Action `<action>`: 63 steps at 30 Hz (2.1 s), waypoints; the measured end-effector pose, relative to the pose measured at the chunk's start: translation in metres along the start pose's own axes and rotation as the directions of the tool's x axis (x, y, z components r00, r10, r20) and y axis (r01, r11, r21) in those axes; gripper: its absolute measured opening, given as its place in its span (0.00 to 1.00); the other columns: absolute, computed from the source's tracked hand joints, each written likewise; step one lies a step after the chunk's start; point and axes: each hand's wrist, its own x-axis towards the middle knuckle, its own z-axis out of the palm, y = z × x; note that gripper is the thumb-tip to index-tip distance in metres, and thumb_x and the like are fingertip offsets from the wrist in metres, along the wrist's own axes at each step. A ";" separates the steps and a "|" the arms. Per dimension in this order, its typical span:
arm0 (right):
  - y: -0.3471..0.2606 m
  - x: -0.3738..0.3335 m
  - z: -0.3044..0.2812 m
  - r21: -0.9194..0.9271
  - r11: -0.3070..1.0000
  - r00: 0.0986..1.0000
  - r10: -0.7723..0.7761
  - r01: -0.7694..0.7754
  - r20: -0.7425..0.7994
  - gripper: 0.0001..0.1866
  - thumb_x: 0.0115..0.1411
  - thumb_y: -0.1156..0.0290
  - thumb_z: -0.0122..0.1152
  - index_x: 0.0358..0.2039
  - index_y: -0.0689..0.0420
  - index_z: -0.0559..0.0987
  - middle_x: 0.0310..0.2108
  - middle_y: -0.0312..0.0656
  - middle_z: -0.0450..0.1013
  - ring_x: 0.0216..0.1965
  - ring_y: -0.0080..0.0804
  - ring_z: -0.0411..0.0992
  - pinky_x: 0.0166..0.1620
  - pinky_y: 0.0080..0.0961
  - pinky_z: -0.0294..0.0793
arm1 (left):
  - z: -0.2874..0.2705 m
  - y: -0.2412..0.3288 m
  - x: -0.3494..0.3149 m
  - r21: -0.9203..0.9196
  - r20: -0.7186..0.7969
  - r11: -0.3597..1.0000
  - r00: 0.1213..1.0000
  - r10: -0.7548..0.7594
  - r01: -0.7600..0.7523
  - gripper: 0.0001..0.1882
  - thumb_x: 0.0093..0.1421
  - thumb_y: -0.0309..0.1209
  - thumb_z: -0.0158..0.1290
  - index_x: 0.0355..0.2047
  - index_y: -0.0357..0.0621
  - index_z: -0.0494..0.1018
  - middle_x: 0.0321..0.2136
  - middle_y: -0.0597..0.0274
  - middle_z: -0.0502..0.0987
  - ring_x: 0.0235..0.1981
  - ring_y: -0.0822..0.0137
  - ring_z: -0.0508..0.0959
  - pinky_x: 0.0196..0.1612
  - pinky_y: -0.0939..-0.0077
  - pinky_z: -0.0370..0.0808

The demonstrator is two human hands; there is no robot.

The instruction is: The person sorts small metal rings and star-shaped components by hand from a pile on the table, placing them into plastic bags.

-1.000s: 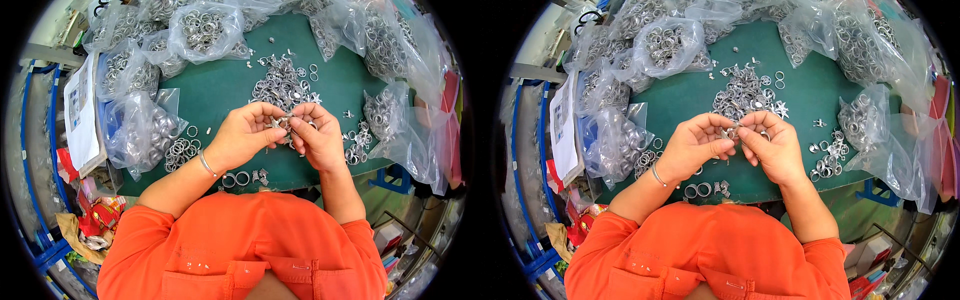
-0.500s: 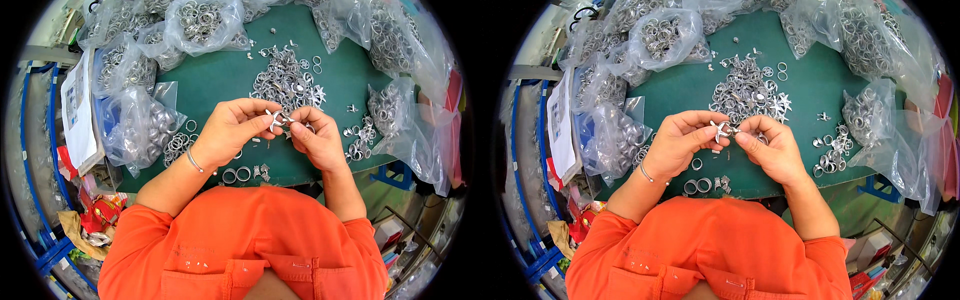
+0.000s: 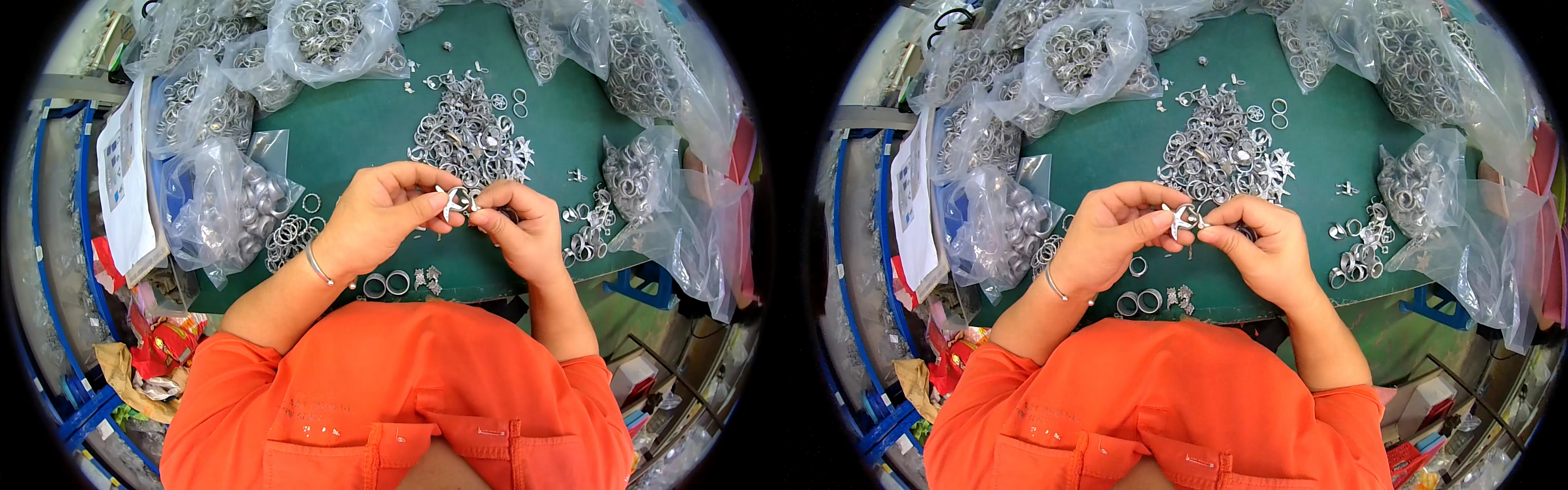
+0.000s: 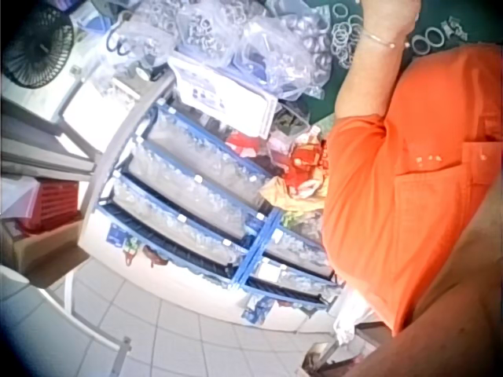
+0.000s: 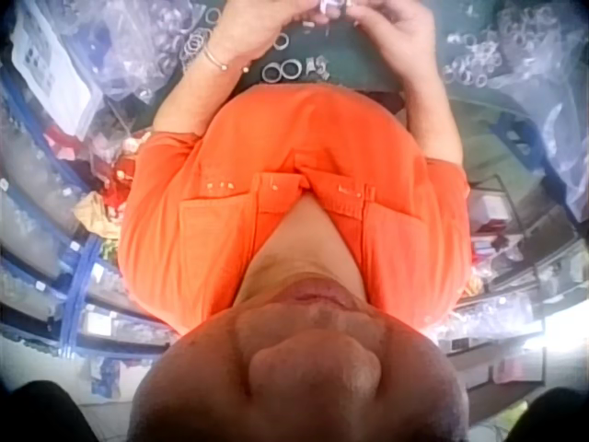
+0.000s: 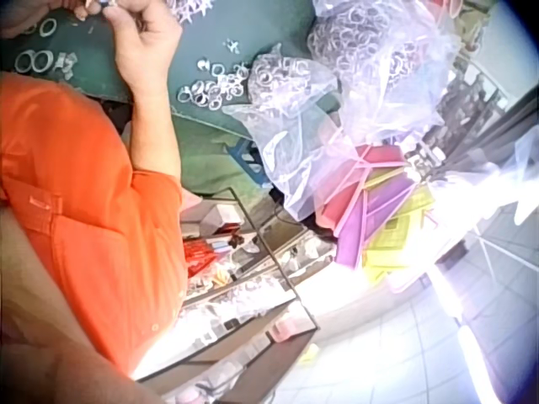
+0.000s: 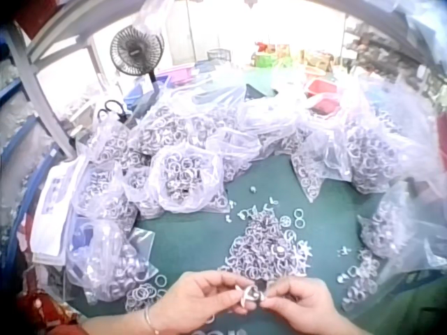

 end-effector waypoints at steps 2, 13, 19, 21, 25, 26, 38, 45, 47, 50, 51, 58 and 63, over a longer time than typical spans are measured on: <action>0.000 0.001 0.001 -0.149 0.984 0.995 -0.099 0.096 -0.017 0.04 0.52 0.78 0.64 0.27 0.62 0.77 0.25 0.39 0.75 0.25 0.24 0.71 0.28 0.21 0.70 | 0.001 -0.002 0.000 0.047 -0.023 0.999 0.999 0.026 -0.024 0.11 0.61 0.22 0.51 0.44 0.30 0.72 0.34 0.55 0.78 0.35 0.67 0.80 0.39 0.78 0.78; 0.001 -0.013 0.008 -0.143 0.984 0.993 0.099 -0.109 -0.070 0.06 0.55 0.77 0.63 0.25 0.60 0.74 0.22 0.37 0.73 0.22 0.22 0.68 0.25 0.19 0.66 | 0.002 -0.018 -0.007 0.638 0.152 0.614 0.858 0.490 -0.464 0.12 0.53 0.17 0.54 0.39 0.36 0.75 0.31 0.58 0.75 0.29 0.67 0.76 0.31 0.78 0.73; -0.002 -0.020 -0.002 0.281 0.807 0.847 0.441 -0.519 0.298 0.09 0.64 0.66 0.53 0.29 0.57 0.73 0.20 0.27 0.66 0.19 0.11 0.56 0.20 0.12 0.53 | -0.004 -0.024 -0.011 0.503 0.213 0.784 0.931 0.297 -0.365 0.11 0.58 0.16 0.49 0.42 0.33 0.72 0.37 0.58 0.73 0.36 0.67 0.79 0.39 0.77 0.78; 0.001 -0.021 -0.001 0.240 0.826 0.847 0.433 -0.510 0.310 0.11 0.65 0.64 0.52 0.29 0.56 0.73 0.20 0.28 0.66 0.19 0.11 0.56 0.20 0.12 0.54 | -0.003 -0.031 -0.012 0.310 0.183 0.916 0.962 0.204 -0.254 0.11 0.59 0.17 0.49 0.43 0.33 0.69 0.36 0.59 0.73 0.39 0.68 0.78 0.42 0.78 0.77; 0.005 -0.024 0.002 0.280 0.791 0.825 0.441 -0.544 0.354 0.14 0.66 0.61 0.49 0.27 0.56 0.73 0.20 0.28 0.66 0.18 0.11 0.57 0.20 0.12 0.55 | -0.002 -0.023 -0.013 0.232 0.169 0.970 0.980 -0.106 0.065 0.12 0.59 0.19 0.51 0.43 0.34 0.65 0.36 0.60 0.72 0.38 0.73 0.75 0.40 0.80 0.76; 0.004 -0.025 0.003 0.283 0.796 0.831 0.437 -0.536 0.344 0.15 0.66 0.61 0.49 0.26 0.56 0.73 0.19 0.28 0.66 0.18 0.11 0.57 0.20 0.13 0.55 | -0.001 -0.023 -0.013 0.245 0.180 0.966 0.975 -0.129 0.083 0.12 0.59 0.19 0.52 0.42 0.35 0.65 0.35 0.60 0.72 0.37 0.73 0.75 0.39 0.80 0.75; -0.007 -0.026 0.007 0.237 0.875 0.879 0.330 -0.422 0.344 0.18 0.65 0.60 0.52 0.21 0.57 0.73 0.18 0.30 0.67 0.20 0.13 0.62 0.23 0.14 0.61 | 0.003 -0.012 -0.013 0.322 0.297 0.929 0.912 -0.282 0.182 0.07 0.60 0.26 0.53 0.35 0.37 0.66 0.25 0.63 0.74 0.23 0.77 0.75 0.25 0.83 0.73; 0.003 -0.031 -0.004 -0.008 0.936 0.875 0.332 -0.352 0.353 0.11 0.60 0.63 0.60 0.31 0.58 0.75 0.17 0.29 0.67 0.20 0.14 0.62 0.24 0.16 0.62 | 0.002 -0.007 -0.014 0.626 0.367 0.774 0.913 -0.180 -0.099 0.05 0.59 0.23 0.52 0.33 0.38 0.67 0.23 0.62 0.74 0.25 0.74 0.77 0.25 0.81 0.73; -0.002 -0.032 -0.004 -0.123 0.924 0.910 0.380 -0.363 0.165 0.14 0.55 0.67 0.65 0.38 0.59 0.73 0.15 0.31 0.65 0.19 0.16 0.62 0.24 0.19 0.62 | -0.001 -0.012 -0.011 0.699 0.321 0.680 0.947 -0.019 -0.223 0.05 0.57 0.23 0.53 0.32 0.37 0.68 0.22 0.60 0.74 0.24 0.71 0.78 0.26 0.79 0.73; -0.004 -0.041 -0.013 -0.447 0.876 0.970 0.234 -0.180 0.068 0.10 0.56 0.71 0.62 0.38 0.59 0.72 0.17 0.38 0.67 0.19 0.26 0.66 0.25 0.24 0.66 | -0.007 -0.023 -0.001 0.755 0.256 0.569 0.945 0.202 -0.326 0.05 0.55 0.23 0.54 0.31 0.37 0.70 0.22 0.57 0.74 0.23 0.67 0.77 0.26 0.75 0.73; 0.004 -0.044 -0.011 -0.500 0.866 0.993 0.027 0.034 0.115 0.09 0.56 0.73 0.60 0.37 0.58 0.72 0.20 0.40 0.68 0.21 0.31 0.67 0.26 0.27 0.67 | -0.008 -0.023 0.004 0.770 0.237 0.538 0.937 0.256 -0.341 0.04 0.55 0.23 0.54 0.31 0.37 0.70 0.23 0.57 0.74 0.23 0.66 0.77 0.26 0.75 0.73; 0.021 -0.054 -0.013 -0.501 0.806 0.942 -0.207 0.317 0.264 0.08 0.57 0.79 0.55 0.38 0.59 0.71 0.30 0.45 0.67 0.28 0.40 0.70 0.29 0.30 0.71 | -0.017 -0.007 0.023 0.909 0.252 0.228 0.897 0.363 -0.348 0.11 0.50 0.25 0.60 0.32 0.38 0.72 0.28 0.55 0.71 0.27 0.58 0.75 0.31 0.69 0.73; 0.017 -0.047 -0.019 0.557 0.758 0.929 0.362 -0.340 0.076 0.07 0.65 0.74 0.47 0.41 0.63 0.71 0.32 0.39 0.71 0.28 0.21 0.70 0.26 0.15 0.71 | -0.012 0.000 0.057 0.889 0.365 0.026 0.743 0.561 -0.457 0.10 0.48 0.24 0.59 0.32 0.39 0.73 0.30 0.56 0.71 0.34 0.54 0.74 0.37 0.65 0.72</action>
